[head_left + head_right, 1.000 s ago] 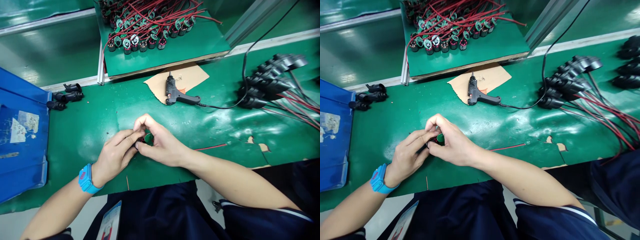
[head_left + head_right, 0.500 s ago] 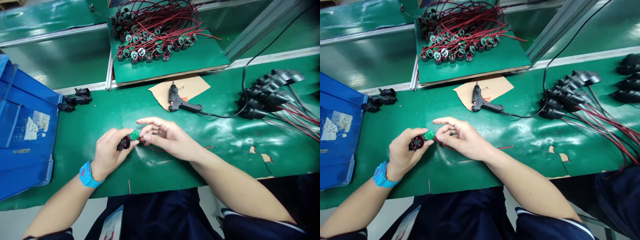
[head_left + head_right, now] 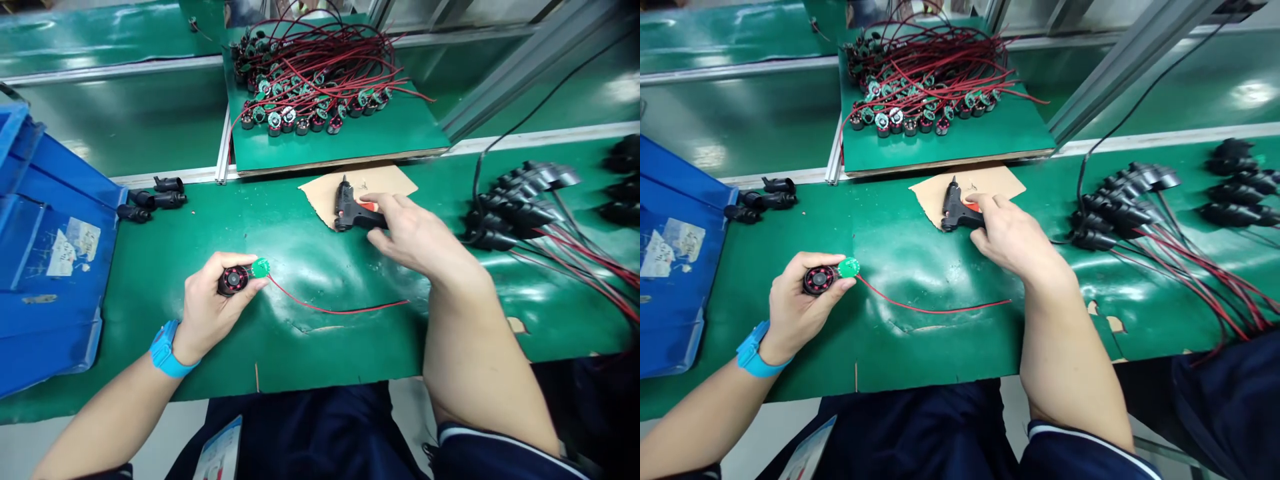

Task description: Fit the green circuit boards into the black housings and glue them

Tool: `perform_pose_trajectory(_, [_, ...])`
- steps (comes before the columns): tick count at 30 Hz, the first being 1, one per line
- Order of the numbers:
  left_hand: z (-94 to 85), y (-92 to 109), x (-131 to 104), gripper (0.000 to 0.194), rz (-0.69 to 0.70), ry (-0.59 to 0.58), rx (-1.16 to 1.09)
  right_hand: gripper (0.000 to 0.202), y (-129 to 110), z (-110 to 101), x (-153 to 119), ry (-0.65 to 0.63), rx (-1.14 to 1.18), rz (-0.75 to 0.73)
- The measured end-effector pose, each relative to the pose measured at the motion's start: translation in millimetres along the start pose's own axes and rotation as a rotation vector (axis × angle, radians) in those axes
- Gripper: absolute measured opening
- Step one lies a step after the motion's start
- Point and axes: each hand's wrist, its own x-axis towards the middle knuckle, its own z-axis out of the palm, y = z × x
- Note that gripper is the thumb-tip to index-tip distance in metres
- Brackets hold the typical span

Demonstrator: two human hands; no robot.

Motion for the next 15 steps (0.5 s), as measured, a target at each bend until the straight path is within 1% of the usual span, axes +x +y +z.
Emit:
perform_pose_trajectory(2, [-0.1, -1, 0, 0.028, -0.022, 0.013, -0.006, 0.051, -12, -12, -7, 0.081, 0.092, -0.053])
perform_pose_trajectory(4, [-0.1, -1, 0, 0.028, -0.037, 0.024, -0.005, 0.03, -23, -24, -15, 0.117, 0.306, -0.12])
perform_pose_trajectory(5, [0.0, -1, 0, 0.028, -0.037, 0.03, -0.005, 0.019, -28, -28, -20, 0.105, 0.455, -0.151])
perform_pose_trajectory(6, [0.1, 0, 0, 0.027, -0.035, 0.035, -0.004, 0.018, -33, -31, -24, 0.067, 0.619, -0.181])
perform_pose_trajectory(8, [0.2, 1, 1, 0.027, -0.027, 0.046, -0.007, 0.026, -42, -30, -32, -0.039, 0.911, -0.236])
perform_pose_trajectory(10, [0.1, 2, 1, 0.027, -0.023, 0.06, -0.011, 0.028, -49, -25, -37, -0.136, 1.086, -0.289])
perform_pose_trajectory(13, [-0.3, 3, 2, 0.028, -0.034, 0.082, -0.009, 0.031, -56, -17, -41, -0.182, 1.152, -0.341])
perform_pose_trajectory(15, [-0.8, 4, 2, 0.028, -0.04, 0.088, -0.01, 0.034, -60, -15, -41, -0.16, 1.128, -0.329])
